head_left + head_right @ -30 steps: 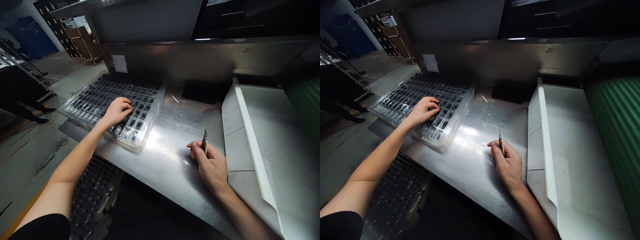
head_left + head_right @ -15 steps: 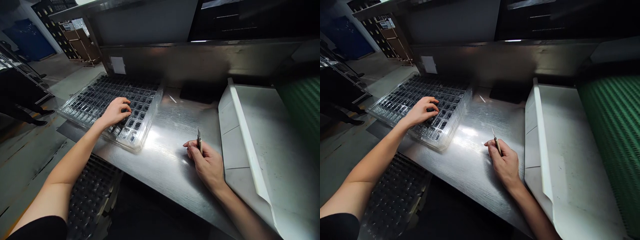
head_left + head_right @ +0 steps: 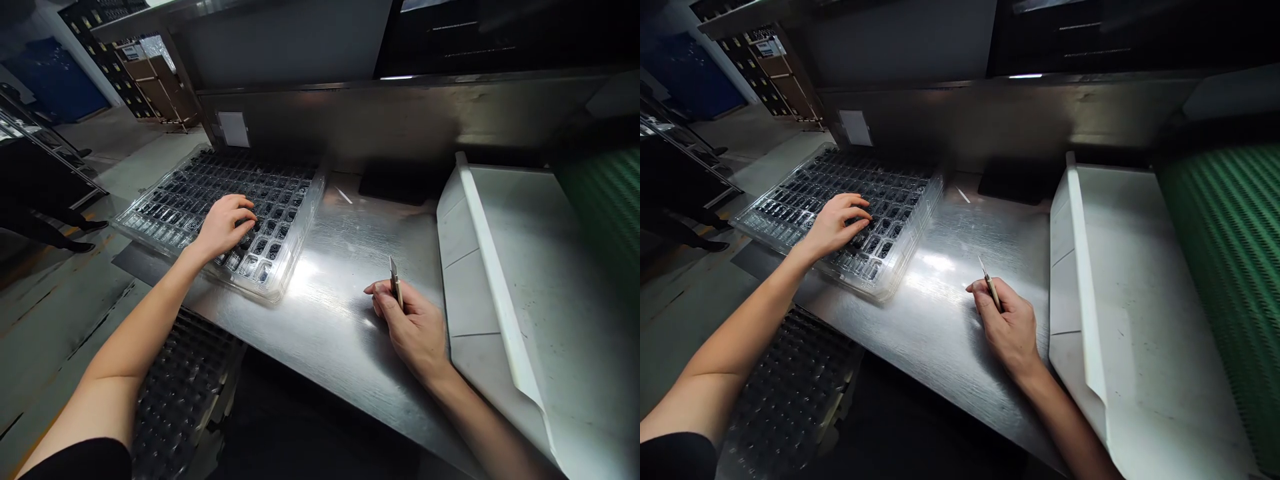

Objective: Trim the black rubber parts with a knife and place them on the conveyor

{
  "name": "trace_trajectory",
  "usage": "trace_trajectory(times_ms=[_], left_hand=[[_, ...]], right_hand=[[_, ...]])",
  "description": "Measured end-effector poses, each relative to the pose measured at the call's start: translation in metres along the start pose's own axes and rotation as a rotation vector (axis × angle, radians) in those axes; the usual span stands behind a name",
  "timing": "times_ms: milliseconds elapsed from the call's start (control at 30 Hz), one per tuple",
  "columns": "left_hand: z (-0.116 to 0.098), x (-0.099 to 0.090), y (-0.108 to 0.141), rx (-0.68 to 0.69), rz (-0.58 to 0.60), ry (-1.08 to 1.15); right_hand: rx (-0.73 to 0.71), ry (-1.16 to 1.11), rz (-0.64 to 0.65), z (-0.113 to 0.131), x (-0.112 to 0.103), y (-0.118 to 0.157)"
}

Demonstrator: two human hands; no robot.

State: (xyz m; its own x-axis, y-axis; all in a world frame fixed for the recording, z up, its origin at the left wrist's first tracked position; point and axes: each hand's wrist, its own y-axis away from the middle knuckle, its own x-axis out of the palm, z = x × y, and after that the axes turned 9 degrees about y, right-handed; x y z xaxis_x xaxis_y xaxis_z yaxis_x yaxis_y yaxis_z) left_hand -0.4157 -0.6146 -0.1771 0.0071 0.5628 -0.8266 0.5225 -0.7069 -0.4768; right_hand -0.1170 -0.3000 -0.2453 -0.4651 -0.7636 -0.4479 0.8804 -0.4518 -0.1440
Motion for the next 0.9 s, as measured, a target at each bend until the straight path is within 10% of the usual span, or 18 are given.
trace_trajectory(times_ms=[900], left_hand=[[-0.008, 0.005, 0.021, -0.044, -0.014, -0.012]], right_hand=[[-0.011, 0.019, 0.021, -0.003, 0.001, 0.003]])
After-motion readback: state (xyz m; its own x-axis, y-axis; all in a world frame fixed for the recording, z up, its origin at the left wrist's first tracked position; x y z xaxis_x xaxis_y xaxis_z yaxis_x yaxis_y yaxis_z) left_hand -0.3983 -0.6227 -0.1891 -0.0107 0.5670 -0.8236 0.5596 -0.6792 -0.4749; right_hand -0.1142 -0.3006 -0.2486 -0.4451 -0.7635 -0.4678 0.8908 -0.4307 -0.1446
